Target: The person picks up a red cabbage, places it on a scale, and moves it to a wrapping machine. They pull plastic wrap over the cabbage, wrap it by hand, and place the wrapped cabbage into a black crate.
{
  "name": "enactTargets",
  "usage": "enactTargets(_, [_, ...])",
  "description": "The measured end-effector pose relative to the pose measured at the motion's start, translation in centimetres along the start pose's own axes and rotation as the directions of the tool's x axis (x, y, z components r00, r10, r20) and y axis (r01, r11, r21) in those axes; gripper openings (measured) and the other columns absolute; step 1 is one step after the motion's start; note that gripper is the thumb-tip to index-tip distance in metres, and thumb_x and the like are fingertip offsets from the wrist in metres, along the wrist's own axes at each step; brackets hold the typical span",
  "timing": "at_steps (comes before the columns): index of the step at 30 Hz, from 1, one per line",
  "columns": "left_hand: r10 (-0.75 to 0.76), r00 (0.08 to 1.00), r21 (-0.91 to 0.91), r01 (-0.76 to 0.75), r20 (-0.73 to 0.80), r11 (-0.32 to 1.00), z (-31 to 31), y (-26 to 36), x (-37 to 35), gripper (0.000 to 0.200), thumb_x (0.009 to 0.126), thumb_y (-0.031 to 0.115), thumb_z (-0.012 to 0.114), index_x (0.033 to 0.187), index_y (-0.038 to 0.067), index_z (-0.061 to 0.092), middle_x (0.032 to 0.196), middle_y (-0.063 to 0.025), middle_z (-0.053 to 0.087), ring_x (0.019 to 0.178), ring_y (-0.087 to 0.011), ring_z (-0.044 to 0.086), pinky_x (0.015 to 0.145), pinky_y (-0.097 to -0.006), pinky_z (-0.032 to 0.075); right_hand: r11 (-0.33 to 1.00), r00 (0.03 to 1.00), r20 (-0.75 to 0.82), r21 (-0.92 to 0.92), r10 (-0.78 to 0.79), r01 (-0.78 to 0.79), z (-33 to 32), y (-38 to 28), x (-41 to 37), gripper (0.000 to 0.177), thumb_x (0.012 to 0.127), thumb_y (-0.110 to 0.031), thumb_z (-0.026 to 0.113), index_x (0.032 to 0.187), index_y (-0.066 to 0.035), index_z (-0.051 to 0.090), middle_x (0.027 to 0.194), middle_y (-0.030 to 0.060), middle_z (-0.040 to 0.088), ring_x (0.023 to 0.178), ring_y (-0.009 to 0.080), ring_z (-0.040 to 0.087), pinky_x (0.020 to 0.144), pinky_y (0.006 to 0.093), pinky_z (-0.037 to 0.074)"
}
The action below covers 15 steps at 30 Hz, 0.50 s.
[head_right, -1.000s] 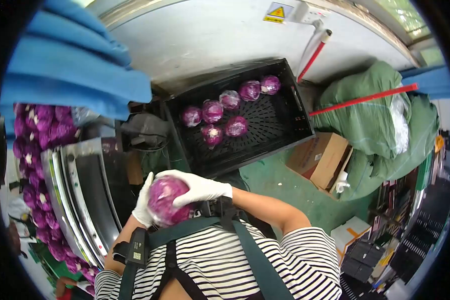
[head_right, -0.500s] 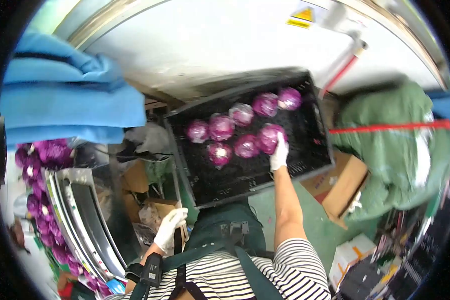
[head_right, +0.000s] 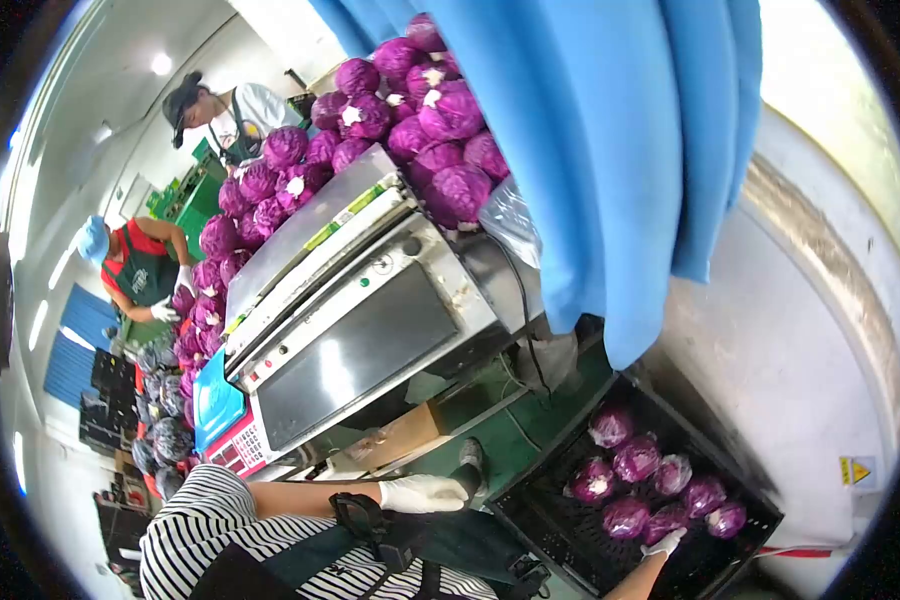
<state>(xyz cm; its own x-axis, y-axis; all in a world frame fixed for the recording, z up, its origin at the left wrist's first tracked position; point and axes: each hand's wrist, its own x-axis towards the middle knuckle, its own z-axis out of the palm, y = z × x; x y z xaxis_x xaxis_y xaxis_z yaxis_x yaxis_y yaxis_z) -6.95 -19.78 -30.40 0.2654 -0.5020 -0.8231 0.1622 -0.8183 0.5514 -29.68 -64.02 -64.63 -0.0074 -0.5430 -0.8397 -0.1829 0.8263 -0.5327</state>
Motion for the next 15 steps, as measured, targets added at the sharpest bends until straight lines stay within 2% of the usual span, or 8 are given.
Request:
enactTargets(2, [0.146, 0.989, -0.135, -0.143, 0.018, 0.981, -1.6, 0.8, -1.9, 0.045, 0.096, 0.035, 0.048, 0.128, 0.004, 0.049, 0.127, -0.0133, 0.053, 0.12, -0.0224, 0.049, 0.102, -0.0322, 0.036, 0.951, 0.995, 0.008, -0.291, -0.104, 0.102, -0.1, -1.0, 0.3, 0.073, 0.083, -0.058, 0.053, 0.134, -0.005, 0.045, 0.129, 0.0144, 0.051, 0.115, 0.0302, 0.052, 0.096, 0.0441, 0.043])
enactTargets(5, [0.278, 0.96, -0.377, -0.265, -0.019, 0.888, -6.4, 3.9, -8.4, 0.044, 0.097, 0.035, 0.047, 0.127, 0.003, 0.05, 0.121, -0.0105, 0.057, 0.115, -0.0163, 0.052, 0.099, -0.0303, 0.04, 0.603, 0.909, 0.118, -0.713, -0.399, 0.357, 1.3, -3.4, 0.2, 0.066, 0.086, -0.053, 0.053, 0.133, -0.008, 0.046, 0.129, 0.014, 0.052, 0.115, 0.0279, 0.052, 0.094, 0.0406, 0.044])
enactTargets(6, [0.364, 0.926, -0.442, -0.367, -0.095, 0.819, -7.9, 4.2, -11.0, 0.043, 0.097, 0.033, 0.047, 0.127, 0.003, 0.049, 0.121, -0.0104, 0.057, 0.115, -0.0159, 0.052, 0.098, -0.0304, 0.04, 0.59, 0.866, 0.227, -0.653, -0.445, 0.474, 2.8, -4.6, -0.4, 0.063, 0.087, -0.051, 0.053, 0.133, -0.009, 0.046, 0.128, 0.0138, 0.052, 0.115, 0.0271, 0.052, 0.094, 0.0394, 0.044])
enactTargets(7, [0.442, 0.88, -0.491, -0.467, -0.175, 0.735, -9.6, 4.2, -13.8, 0.041, 0.098, 0.03, 0.047, 0.128, 0.003, 0.049, 0.121, -0.0103, 0.057, 0.115, -0.0154, 0.052, 0.098, -0.0305, 0.041, 0.746, 0.776, 0.418, -0.279, -0.472, 0.604, 7.4, -6.8, -7.5, 0.049, 0.091, -0.037, 0.054, 0.126, -0.003, 0.051, 0.12, 0.015, 0.058, 0.104, 0.023, 0.058, 0.087, 0.032, 0.046])
enactTargets(8, [0.482, 0.829, -0.437, -0.558, -0.282, 0.705, -11.6, 4.2, -16.7, 0.039, 0.098, 0.029, 0.048, 0.127, 0.003, 0.05, 0.12, -0.0098, 0.058, 0.115, -0.0157, 0.053, 0.098, -0.0307, 0.041, 0.819, 0.758, 0.525, -0.184, -0.386, 0.544, 12.1, -9.6, -17.2, 0.041, 0.095, -0.033, 0.049, 0.121, -0.002, 0.055, 0.115, 0.0132, 0.06, 0.1, 0.0199, 0.059, 0.084, 0.0296, 0.046])
enactTargets(10, [0.521, 0.69, -0.299, -0.704, -0.501, 0.645, -16.0, 2.9, -21.5, 0.036, 0.098, 0.026, 0.048, 0.125, 0.003, 0.052, 0.118, -0.009, 0.059, 0.113, -0.0161, 0.054, 0.097, -0.0311, 0.042, 0.532, 0.345, 0.841, -0.082, -0.417, 0.843, 20.8, -13.0, -34.4, 0.038, 0.096, -0.032, 0.047, 0.118, -0.002, 0.056, 0.112, 0.0103, 0.061, 0.1, 0.0173, 0.058, 0.084, 0.0298, 0.046])
enactTargets(12, [0.438, 0.531, -0.187, -0.765, -0.725, 0.616, -20.2, 0.3, -24.7, 0.035, 0.097, 0.025, 0.05, 0.122, 0.002, 0.054, 0.116, -0.0083, 0.061, 0.112, -0.0162, 0.055, 0.097, -0.0312, 0.042, 0.451, -0.009, 0.901, 0.226, -0.434, 0.863, 28.8, -12.9, -46.8, 0.037, 0.092, -0.02, 0.048, 0.121, 0.002, 0.054, 0.115, 0.0133, 0.06, 0.105, 0.0214, 0.058, 0.094, 0.031, 0.042])
enactTargets(15, [0.285, 0.338, -0.079, -0.755, -0.897, 0.651, -26.1, -4.6, -27.0, 0.035, 0.095, 0.028, 0.053, 0.118, 0.002, 0.056, 0.113, -0.0073, 0.061, 0.109, -0.0149, 0.055, 0.097, -0.0303, 0.041, 0.501, -0.446, 0.88, 0.464, -0.164, 0.731, 41.1, -9.0, -64.5, 0.076, 0.075, 0.003, 0.057, 0.144, -0.005, 0.025, 0.13, 0.0126, 0.05, 0.116, 0.0224, 0.052, 0.096, 0.0319, 0.04])
